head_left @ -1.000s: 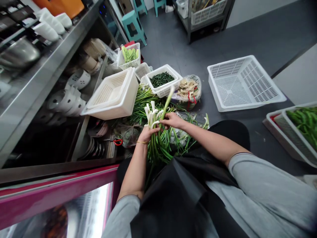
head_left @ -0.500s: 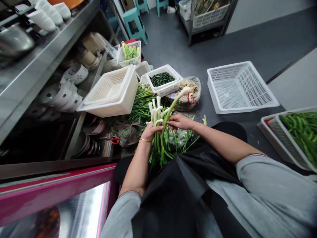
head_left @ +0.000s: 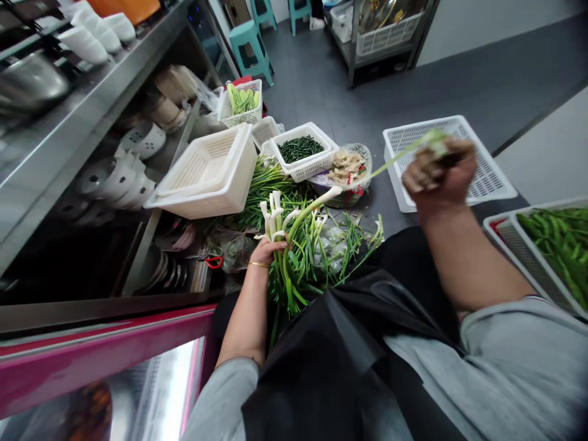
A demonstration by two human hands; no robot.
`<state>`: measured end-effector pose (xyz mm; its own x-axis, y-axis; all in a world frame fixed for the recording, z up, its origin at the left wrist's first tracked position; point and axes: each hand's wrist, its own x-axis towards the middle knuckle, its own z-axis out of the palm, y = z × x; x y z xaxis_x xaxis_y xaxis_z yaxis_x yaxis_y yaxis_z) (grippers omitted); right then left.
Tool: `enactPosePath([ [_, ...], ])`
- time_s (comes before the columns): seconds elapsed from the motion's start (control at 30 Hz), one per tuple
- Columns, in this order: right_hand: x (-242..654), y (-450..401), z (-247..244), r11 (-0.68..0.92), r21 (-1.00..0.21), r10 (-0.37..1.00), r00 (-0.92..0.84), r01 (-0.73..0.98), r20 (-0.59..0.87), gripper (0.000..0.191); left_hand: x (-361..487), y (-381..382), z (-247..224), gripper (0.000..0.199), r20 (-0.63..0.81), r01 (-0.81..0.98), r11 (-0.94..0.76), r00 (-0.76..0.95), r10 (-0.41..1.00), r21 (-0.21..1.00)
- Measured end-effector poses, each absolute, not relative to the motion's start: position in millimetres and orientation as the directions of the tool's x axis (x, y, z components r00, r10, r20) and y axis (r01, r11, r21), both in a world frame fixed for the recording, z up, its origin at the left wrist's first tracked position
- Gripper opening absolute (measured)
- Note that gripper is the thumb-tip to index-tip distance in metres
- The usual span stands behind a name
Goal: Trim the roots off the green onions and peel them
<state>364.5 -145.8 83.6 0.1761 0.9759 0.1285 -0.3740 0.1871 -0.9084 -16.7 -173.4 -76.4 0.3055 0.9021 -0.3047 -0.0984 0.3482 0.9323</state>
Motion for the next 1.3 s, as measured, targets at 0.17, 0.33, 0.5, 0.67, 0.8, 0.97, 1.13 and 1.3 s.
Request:
enactPosePath([
  [0.17,394,-126,60,0.171,-0.981,0.985,0.04,-0.088,0.168,0.045,-4,-174,-67,0.034,-0.269,-0.023,0.277,0.169,0.948,0.961],
  [0.33,314,-121,-19,-0.21,-0.967,0.939,-0.245,0.147,-0.241,0.038,40,-189,-54,0.024,-0.144,0.23,0.097,0.197,0.97,0.968],
  [0.5,263,-132,-37,-0.467,-0.884,0.801,-0.424,-0.002,-0.422,0.044,62,-209,-55,0.024,-0.147,0.27,0.072,0.266,0.953,0.96],
  [0.67,279,-135,-24,-0.446,-0.895,0.696,-0.636,-0.02,-0.333,0.033,48,-204,-55,0.023,-0.2,0.251,0.125,0.3,0.933,0.96],
  [0.8,302,-137,-13,-0.41,-0.901,0.614,-0.687,0.143,-0.389,0.03,29,-198,-63,0.028,-0.215,0.155,0.166,0.401,0.891,0.974],
  [0.97,346,-148,26,-0.126,-0.926,0.909,-0.415,-0.355,0.036,0.029,8,-196,-74,0.036,-0.29,0.014,0.306,0.365,0.885,0.952],
  [1.13,383,-128,25,0.026,-0.924,0.998,-0.046,-0.383,0.047,0.023,2,-195,-71,0.033,-0.306,0.038,0.312,0.334,0.891,0.949],
  [1.3,345,-97,-17,-0.153,-0.988,0.981,-0.118,-0.003,-0.152,0.037,13,-192,-64,0.036,-0.355,0.097,0.344,0.36,0.862,0.934],
])
